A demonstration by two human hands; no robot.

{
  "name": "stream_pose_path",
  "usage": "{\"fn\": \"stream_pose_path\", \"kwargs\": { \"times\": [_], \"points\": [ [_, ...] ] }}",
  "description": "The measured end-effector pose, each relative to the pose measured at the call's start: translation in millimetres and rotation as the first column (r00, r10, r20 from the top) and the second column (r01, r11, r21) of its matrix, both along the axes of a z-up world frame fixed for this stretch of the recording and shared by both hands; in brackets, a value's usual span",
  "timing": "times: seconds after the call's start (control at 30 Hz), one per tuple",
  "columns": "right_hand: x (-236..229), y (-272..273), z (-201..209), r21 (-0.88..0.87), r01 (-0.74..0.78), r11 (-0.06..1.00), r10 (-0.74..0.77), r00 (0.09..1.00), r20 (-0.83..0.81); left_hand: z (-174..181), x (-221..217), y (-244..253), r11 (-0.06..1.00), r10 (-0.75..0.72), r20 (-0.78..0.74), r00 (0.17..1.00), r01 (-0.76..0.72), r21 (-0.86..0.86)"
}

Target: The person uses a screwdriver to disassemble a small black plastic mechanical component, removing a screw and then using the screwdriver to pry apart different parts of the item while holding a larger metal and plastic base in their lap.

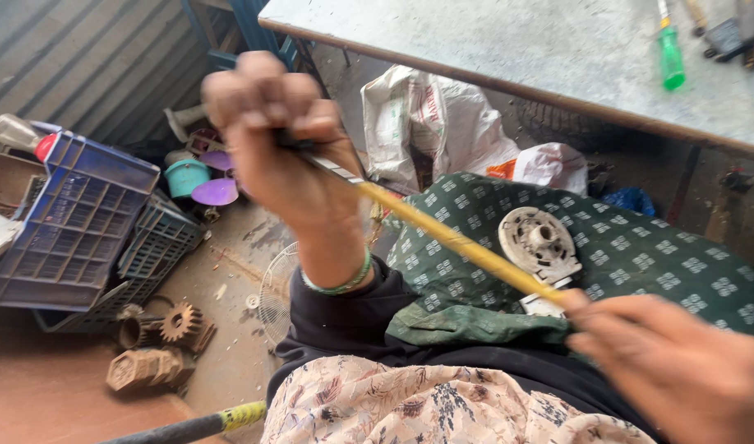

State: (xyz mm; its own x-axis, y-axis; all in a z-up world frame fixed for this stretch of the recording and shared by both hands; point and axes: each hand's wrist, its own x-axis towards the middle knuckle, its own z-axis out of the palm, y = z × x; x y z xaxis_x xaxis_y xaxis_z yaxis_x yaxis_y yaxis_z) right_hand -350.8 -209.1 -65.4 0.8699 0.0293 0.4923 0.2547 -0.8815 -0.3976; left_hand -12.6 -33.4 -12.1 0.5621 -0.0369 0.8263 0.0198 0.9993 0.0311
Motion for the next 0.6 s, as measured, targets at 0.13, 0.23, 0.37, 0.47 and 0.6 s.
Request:
{"fn": "stream_pose_path", "kwargs": {
  "times": [0.13,0.23,0.37,0.47,0.6],
  "points": [
    [-16.4,-36.5,-5.6,-0.015,0.217,0.976,-0.210,0.924,-0.318,-9.0,-28.1,-30.0,0.976,-0.018,-0.156,0.988,0.052,0.213],
    [-14.9,-46.3,-13.0,0.123,0.372,0.920,-0.317,0.892,-0.323,-4.4,-32.8,-39.0,0.952,0.139,-0.072,0.988,-0.113,0.285],
    [-26.6,-65.1,-11.2,0.163,0.347,0.924,-0.268,0.888,-0.374,0.2,-20.4,-35.3,0.944,0.190,0.109,0.976,-0.212,0.251],
    [-29.8,-65.7,-9.5,0.082,0.453,0.888,-0.401,0.848,-0.346,5.0,-14.3,-25.4,0.868,0.301,0.300,0.905,-0.390,0.306],
    [-24.0,-56.6,-11.2,0.021,0.580,0.814,-0.548,0.780,-0.304,15.3,-20.8,-18.9,0.832,0.239,0.467,0.851,-0.427,0.353]
  ]
}}
